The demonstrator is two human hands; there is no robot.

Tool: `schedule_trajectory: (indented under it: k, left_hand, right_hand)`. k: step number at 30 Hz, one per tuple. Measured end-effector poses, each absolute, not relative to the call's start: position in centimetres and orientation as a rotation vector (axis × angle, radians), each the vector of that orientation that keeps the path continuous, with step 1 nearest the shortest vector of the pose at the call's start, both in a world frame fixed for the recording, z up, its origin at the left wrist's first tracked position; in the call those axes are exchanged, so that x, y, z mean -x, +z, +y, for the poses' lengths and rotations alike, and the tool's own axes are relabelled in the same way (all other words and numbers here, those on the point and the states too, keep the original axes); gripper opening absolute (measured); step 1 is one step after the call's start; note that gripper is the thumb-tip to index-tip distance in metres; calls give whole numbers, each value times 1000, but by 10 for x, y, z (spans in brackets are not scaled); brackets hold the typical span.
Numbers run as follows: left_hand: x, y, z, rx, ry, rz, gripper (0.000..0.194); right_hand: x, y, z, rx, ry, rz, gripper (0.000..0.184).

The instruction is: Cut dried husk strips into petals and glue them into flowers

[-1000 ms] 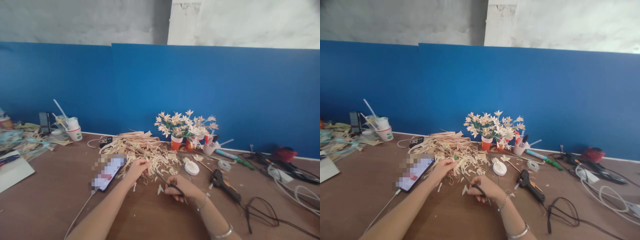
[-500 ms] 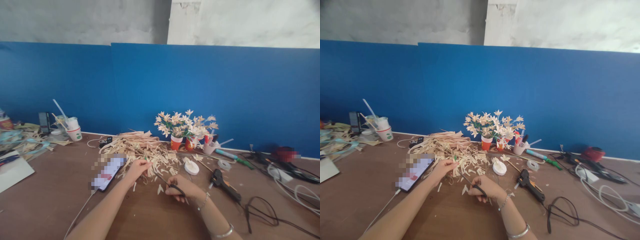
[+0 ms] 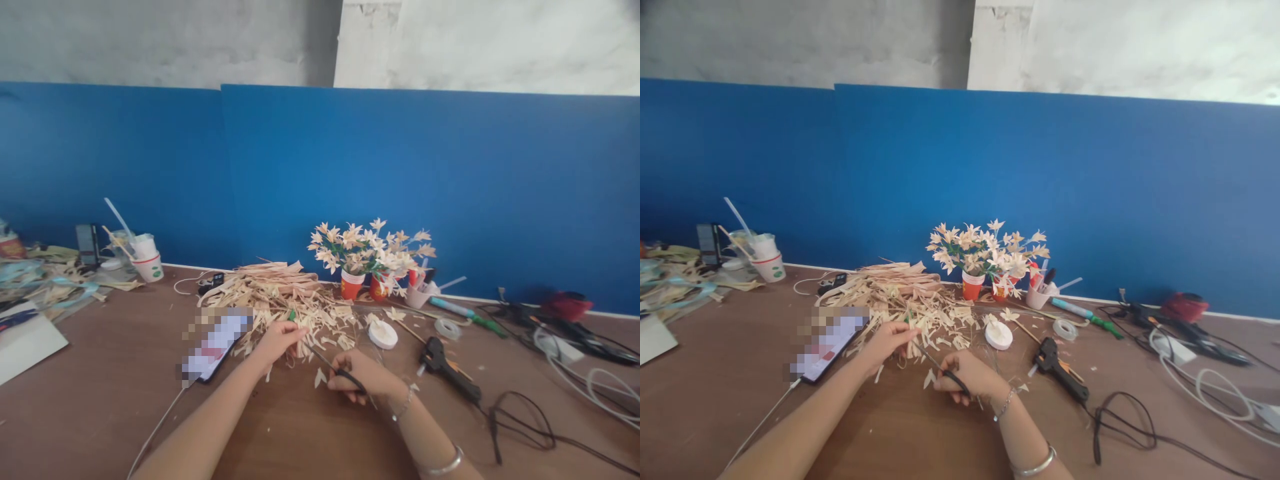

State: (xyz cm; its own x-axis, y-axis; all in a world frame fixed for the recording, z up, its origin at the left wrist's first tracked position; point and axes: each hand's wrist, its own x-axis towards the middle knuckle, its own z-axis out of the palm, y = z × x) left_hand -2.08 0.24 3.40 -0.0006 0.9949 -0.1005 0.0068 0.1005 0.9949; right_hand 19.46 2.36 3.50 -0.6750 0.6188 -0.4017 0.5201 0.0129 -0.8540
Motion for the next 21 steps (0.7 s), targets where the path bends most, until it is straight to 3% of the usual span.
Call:
schedule_trajectory:
  k: [21]
  left_hand:
    - [19, 23, 4, -1188, 1064, 1293, 36]
  right_hand:
    - [-199, 42, 25, 1369, 1660, -2279, 17]
